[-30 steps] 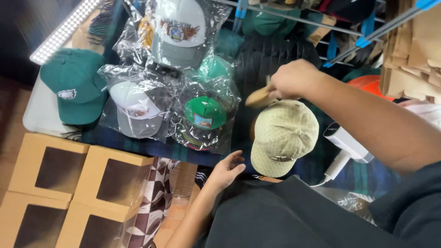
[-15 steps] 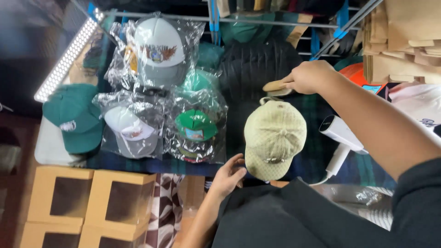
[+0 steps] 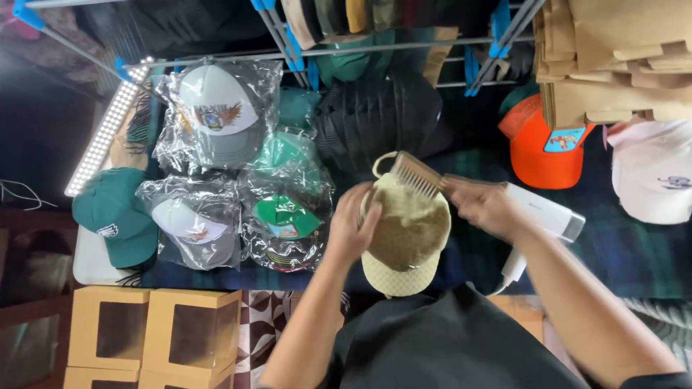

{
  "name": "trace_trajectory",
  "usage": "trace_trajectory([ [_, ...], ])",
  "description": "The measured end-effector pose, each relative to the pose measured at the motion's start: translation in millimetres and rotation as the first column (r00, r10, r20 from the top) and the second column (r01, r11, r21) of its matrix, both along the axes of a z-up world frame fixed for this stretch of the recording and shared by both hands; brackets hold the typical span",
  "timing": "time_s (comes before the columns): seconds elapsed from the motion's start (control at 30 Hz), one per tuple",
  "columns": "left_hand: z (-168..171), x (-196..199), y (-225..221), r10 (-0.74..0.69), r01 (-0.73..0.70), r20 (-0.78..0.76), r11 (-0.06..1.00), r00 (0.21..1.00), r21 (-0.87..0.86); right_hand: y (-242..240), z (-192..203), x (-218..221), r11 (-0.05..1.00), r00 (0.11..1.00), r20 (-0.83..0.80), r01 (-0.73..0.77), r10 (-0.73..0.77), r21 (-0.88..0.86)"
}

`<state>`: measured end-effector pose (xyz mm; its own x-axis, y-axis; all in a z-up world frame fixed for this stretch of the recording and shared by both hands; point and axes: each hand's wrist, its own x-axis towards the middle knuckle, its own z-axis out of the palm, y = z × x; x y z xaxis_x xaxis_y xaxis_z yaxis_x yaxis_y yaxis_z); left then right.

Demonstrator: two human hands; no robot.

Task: Steaming, brushing, and packaging hats into display boxes at a packing station.

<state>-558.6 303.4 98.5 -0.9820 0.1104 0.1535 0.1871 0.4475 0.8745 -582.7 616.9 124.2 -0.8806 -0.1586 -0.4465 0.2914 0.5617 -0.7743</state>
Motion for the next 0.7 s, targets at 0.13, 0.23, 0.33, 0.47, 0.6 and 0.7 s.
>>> trace_trajectory([
  [0.13, -3.4, -70.8, 17.9, -0.223, 0.269, 0.165, 0.896, 0.961, -0.354, 24.2, -101.9, 67.2, 0.973, 0.974, -0.02, 0.226, -0.227, -0.035],
  [0.23, 10.4, -83.9, 30.7, -0.113, 0.438, 0.539, 0.73, 0.835, -0.525, 49.1, -110.2, 91.1, 0.967, 0.954, 0.18, 0.217, -0.239, 0.134],
  [0.33, 35.2, -77.1, 37.7, 0.054, 0.414, 0.68, 0.757, 0.731, -0.506, 61.0, -88.4, 87.3, 0.961, 0.957, 0.177, 0.192, -0.228, 0.2],
  [0.47, -11.0, -54.9, 20.4, 0.221, -0.045, 0.706, 0.965, 0.673, -0.259, -0.8, 36.3, 74.0, 0.976, 0.806, -0.59, 0.093, 0.044, 0.199],
  [0.6, 79.1, -16.3, 61.1, 0.172, -0.426, 0.684, 0.878, 0.709, 0.221, -16.6, 20.9, 38.3, 0.912, 0.577, -0.726, -0.091, 0.376, 0.4],
  [0.7, 76.0, 0.9, 60.1, 0.171, -0.519, 0.729, 0.807, 0.663, 0.282, -18.3, -8.7, 1.5, 0.886, 0.755, -0.552, -0.083, 0.355, 0.457],
])
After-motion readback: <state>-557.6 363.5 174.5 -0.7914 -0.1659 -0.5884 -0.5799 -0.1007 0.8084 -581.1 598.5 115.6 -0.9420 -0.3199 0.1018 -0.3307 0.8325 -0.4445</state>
